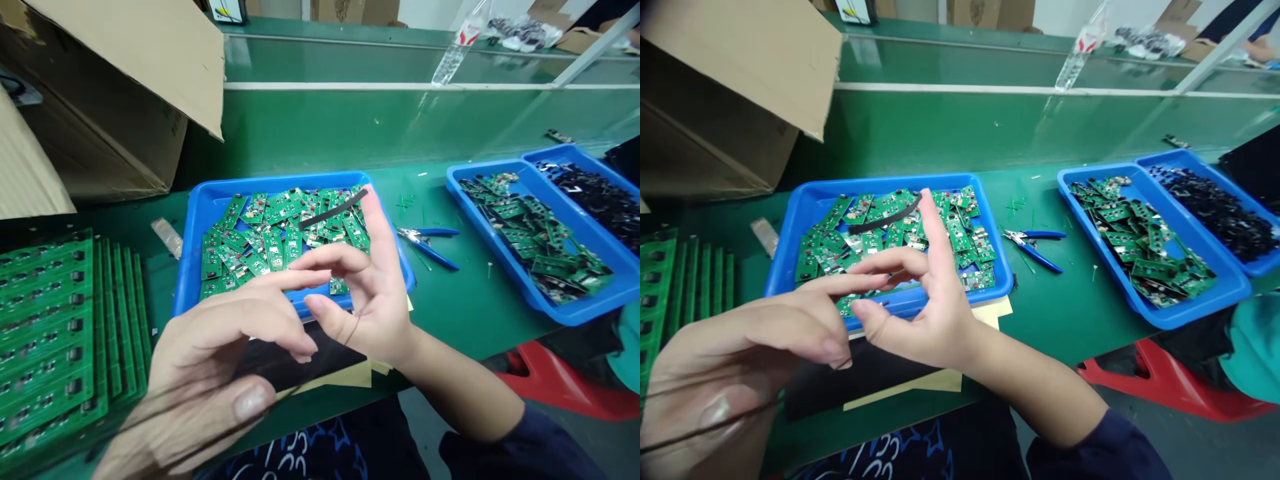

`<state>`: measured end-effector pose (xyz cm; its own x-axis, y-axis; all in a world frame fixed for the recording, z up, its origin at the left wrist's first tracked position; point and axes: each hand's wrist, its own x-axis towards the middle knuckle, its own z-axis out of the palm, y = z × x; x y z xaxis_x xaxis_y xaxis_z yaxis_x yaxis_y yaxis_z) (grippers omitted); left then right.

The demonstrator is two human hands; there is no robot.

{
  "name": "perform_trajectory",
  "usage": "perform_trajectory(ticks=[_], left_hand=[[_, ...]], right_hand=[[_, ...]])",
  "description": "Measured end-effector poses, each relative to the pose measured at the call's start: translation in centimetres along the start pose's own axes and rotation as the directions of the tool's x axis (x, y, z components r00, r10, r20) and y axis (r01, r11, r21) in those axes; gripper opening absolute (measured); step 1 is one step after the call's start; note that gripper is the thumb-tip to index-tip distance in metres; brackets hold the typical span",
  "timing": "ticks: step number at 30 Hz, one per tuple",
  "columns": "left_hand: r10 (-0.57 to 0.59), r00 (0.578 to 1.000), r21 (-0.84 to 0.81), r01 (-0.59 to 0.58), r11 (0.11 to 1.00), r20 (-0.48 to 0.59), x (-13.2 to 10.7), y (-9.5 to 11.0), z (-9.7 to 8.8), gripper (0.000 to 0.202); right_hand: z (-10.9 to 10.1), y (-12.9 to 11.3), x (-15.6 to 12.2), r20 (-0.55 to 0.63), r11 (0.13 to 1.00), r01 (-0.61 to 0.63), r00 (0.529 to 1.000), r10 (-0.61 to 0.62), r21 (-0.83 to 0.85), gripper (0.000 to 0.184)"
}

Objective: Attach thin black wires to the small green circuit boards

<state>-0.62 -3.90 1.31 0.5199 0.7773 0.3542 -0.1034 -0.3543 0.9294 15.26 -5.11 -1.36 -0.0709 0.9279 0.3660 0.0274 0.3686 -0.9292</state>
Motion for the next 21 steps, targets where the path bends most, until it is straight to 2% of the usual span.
perform_trajectory(ticks=[4, 11, 15, 21], left_hand=[[0.022, 1.0, 0.132, -0.02, 0.991, -0.018, 0.1, 0.2, 0.1, 0.027], [0.048, 0.999, 0.273, -0.046, 0.961, -0.001, -0.4, 0.2, -0.3, 0.028], [0.063, 0.998, 0.251, -0.061, 0.966, 0.0, -0.7, 0.0, -0.3, 0.025], [0.023, 0.998, 0.194, -0.032, 0.98, 0.052, 0.6, 0.5, 0.0, 0.019]], right_hand=[[0.0, -0.1, 0.1, -0.019, 1.0, -0.019, 1.0, 0.018, -0.022, 0.083], [0.1, -0.4, 0.1, -0.026, 0.995, -0.091, 0.996, 0.09, -0.039, 0.078], [0.0, -0.3, 0.1, -0.033, 0.996, -0.076, 0.997, 0.074, -0.042, 0.077], [-0.1, -0.2, 0.0, -0.029, 0.997, -0.066, 0.998, 0.064, -0.049, 0.076]])
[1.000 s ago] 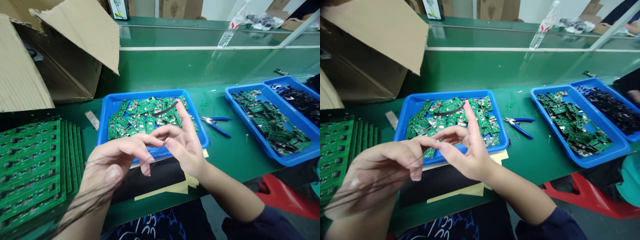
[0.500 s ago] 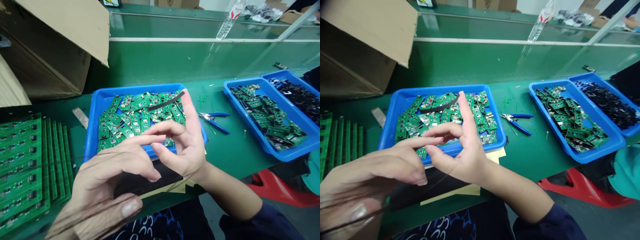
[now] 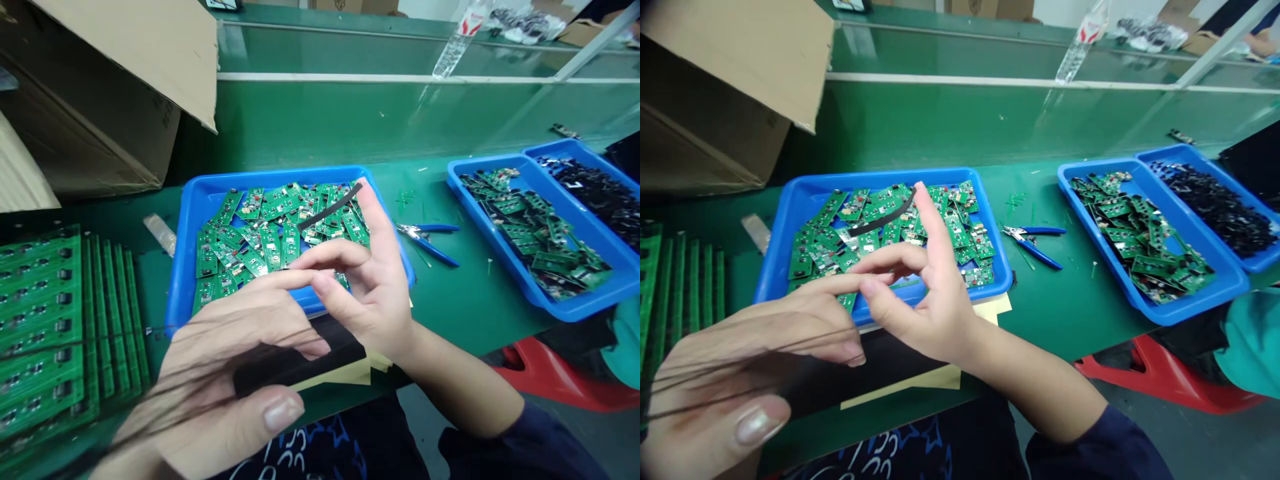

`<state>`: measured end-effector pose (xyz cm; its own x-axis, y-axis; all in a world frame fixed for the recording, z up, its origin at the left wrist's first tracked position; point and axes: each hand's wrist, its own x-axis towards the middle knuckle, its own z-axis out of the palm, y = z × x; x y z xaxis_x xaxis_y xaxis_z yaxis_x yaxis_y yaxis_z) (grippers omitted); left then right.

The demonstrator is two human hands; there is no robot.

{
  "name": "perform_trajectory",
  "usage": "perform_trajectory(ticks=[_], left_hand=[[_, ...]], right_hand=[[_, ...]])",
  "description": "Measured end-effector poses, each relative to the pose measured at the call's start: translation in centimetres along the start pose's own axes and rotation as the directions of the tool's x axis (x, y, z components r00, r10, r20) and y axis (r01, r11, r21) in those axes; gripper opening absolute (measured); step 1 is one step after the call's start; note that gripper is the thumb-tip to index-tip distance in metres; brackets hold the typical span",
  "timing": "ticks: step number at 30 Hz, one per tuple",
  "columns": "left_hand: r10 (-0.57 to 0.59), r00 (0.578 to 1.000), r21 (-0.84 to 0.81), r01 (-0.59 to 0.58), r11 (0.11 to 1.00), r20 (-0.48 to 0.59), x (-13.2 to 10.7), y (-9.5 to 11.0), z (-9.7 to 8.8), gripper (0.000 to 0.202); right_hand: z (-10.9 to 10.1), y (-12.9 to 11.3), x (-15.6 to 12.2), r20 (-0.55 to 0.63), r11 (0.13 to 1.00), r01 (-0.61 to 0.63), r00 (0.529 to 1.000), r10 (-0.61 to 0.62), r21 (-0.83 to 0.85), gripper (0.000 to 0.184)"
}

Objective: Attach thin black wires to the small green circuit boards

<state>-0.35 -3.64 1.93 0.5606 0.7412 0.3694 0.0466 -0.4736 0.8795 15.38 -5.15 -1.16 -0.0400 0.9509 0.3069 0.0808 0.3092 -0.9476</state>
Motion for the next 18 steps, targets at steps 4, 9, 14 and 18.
perform_trajectory(ticks=[4, 9, 14, 18], left_hand=[[0.048, 0.998, 0.021, -0.049, 0.999, 0.038, 0.12, 0.0, -0.36, 0.027], [-0.008, 0.999, 0.0, 0.008, 1.0, 0.047, -0.07, 0.34, -0.38, 0.021], [-0.047, 0.998, -0.05, 0.049, 0.998, 0.048, 0.09, 0.61, -0.06, 0.018], [0.001, 0.999, -0.084, 0.002, 0.996, 0.039, -0.08, -0.01, -0.06, 0.024]], right_hand=[[0.05, 0.04, 0.04, 0.005, 1.0, -0.013, 1.0, 0.013, 0.006, 0.069], [0.18, 0.25, 0.11, 0.009, 1.0, -0.007, 1.0, 0.007, 0.012, 0.075], [0.09, 0.29, 0.19, 0.011, 1.0, 0.007, 1.0, -0.007, 0.026, 0.075], [0.02, 0.26, 0.14, 0.016, 1.0, -0.018, 1.0, 0.018, 0.021, 0.076]])
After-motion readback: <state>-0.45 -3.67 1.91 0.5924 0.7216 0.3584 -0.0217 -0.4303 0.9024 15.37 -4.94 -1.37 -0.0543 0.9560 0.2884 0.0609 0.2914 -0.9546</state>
